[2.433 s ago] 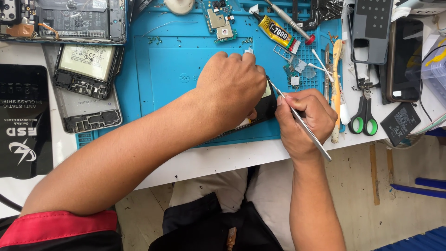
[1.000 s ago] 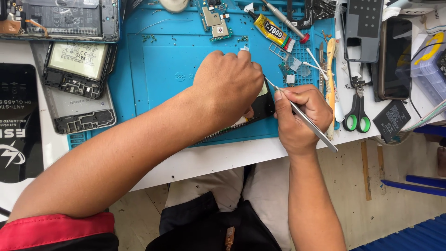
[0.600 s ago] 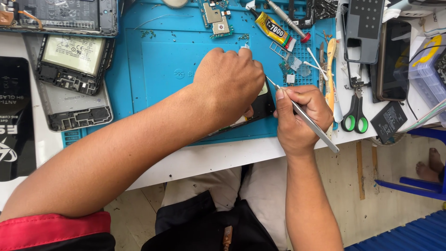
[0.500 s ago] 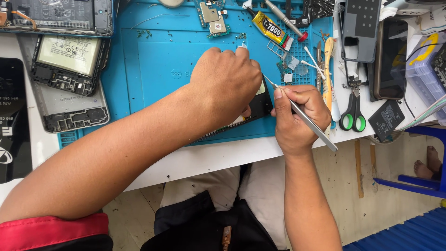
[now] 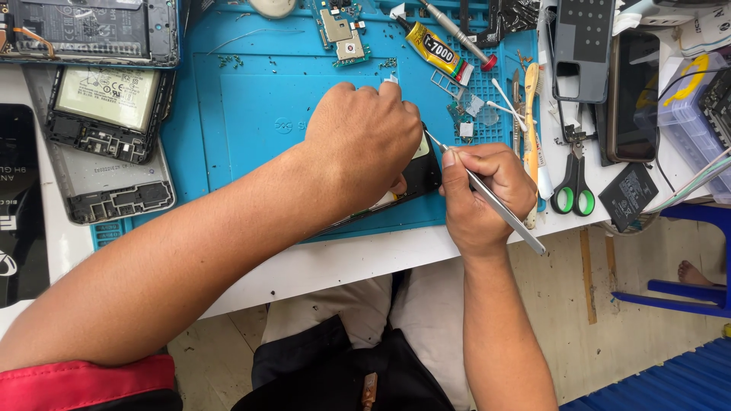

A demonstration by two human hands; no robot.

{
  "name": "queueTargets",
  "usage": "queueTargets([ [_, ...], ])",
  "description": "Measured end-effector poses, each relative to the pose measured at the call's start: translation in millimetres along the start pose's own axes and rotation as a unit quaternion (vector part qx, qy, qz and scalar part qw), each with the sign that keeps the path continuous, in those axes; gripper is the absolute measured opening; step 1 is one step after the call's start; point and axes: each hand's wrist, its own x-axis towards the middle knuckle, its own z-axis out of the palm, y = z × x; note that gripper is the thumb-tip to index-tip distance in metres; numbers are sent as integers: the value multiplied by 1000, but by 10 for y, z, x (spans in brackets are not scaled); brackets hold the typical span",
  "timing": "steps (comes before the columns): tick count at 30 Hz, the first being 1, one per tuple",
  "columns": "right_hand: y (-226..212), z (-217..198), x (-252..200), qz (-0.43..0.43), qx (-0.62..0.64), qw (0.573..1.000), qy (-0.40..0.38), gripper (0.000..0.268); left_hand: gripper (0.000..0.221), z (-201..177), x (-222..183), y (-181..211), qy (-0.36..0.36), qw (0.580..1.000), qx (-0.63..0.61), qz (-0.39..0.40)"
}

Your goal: Repairing a smartphone by manipulating internal components with tweezers and a screwdriver

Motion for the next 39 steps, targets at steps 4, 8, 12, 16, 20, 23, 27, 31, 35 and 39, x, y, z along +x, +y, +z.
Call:
queueTargets([
  [4,-53,31,45,4,-11,1000,-7,18,76,-1,1,3,-1,1000,6,2],
  [8,-108,59,75,-16,-36,999,-27,18,75,4,8,8,4,1000,12,8],
  [12,-100,40,51,-33,-145,987,-64,16,65,268,104,-44,-28,999,7,15],
  [16,-79,48,32,72,-66,994,-53,13,68,267,110,-76,-23,1000,13,17],
  [20,-62,53,7,117,-13,993,-17,14,74,186,119,-129,-64,998,-16,9],
  [23,-52,49,-3,121,0,993,-9,15,70,48,114,-171,-95,995,-34,4],
  [27,-90,62,15,111,-2,994,-3,16,36,199,164,-229,52,997,-56,23],
  [31,-109,84,11,104,-9,994,15,16,3,211,199,-211,73,992,-87,55],
  [35,-122,85,5,101,-47,993,46,14,27,177,267,-192,63,992,-104,24],
  [39,-163,65,45,61,-59,995,60,13,32,87,283,-152,-12,992,-108,-61],
])
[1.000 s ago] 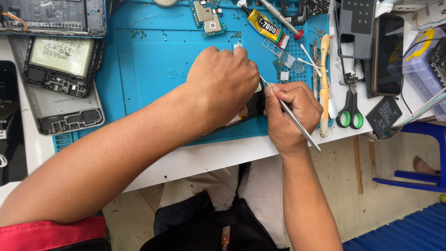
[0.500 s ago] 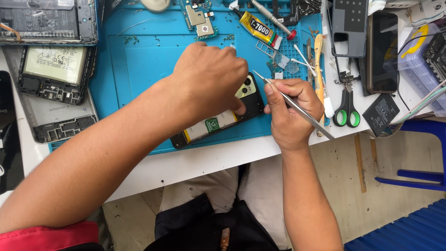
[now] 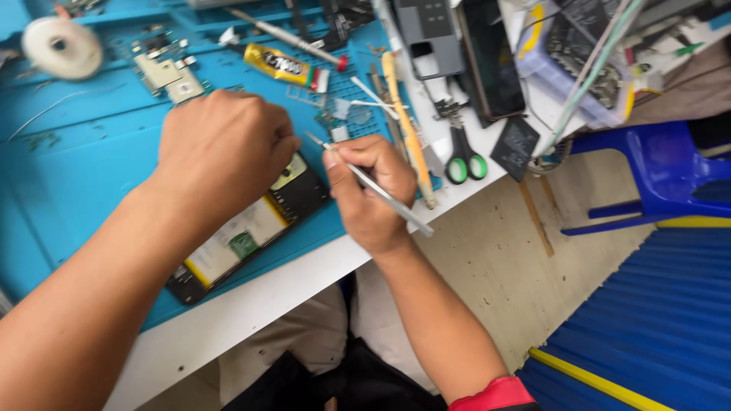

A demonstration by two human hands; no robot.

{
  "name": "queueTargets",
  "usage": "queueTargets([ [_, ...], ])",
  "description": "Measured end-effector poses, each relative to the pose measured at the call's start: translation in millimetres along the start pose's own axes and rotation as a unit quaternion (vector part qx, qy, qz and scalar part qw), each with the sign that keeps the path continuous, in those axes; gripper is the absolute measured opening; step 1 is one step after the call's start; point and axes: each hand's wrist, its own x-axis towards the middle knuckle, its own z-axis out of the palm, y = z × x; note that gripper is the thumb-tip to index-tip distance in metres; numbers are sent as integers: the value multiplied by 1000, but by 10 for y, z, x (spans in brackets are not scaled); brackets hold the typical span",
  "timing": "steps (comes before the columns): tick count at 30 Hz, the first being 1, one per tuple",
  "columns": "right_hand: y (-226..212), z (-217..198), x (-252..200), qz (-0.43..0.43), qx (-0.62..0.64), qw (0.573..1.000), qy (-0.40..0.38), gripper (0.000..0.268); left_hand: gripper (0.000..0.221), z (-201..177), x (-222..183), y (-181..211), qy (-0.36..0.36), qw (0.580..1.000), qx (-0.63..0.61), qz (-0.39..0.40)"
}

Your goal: Repairing a smartphone by manipulating internal components with tweezers and a screwdriver

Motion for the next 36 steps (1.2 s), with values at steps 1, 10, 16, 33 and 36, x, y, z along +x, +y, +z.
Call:
queueTargets([
  [1,-4,-17,11,-2,-5,1000,4,13,32,-3,10,22,2,1000,-1,6],
  [10,-19,-15,22,-12,-12,1000,-3,11,37,76,16,-36,7,991,120,58],
  [16,-24,-11,15,-27,-19,999,-5,11,23,233,5,-132,121,964,203,121],
  [33,-49,65,-72,-33,-24,998,42,18,31,-914,-644,557,-339,889,-157,264],
  [36,-303,-7,-40,-68,-104,992,0,18,61,-499,-689,644,34,924,-37,380],
])
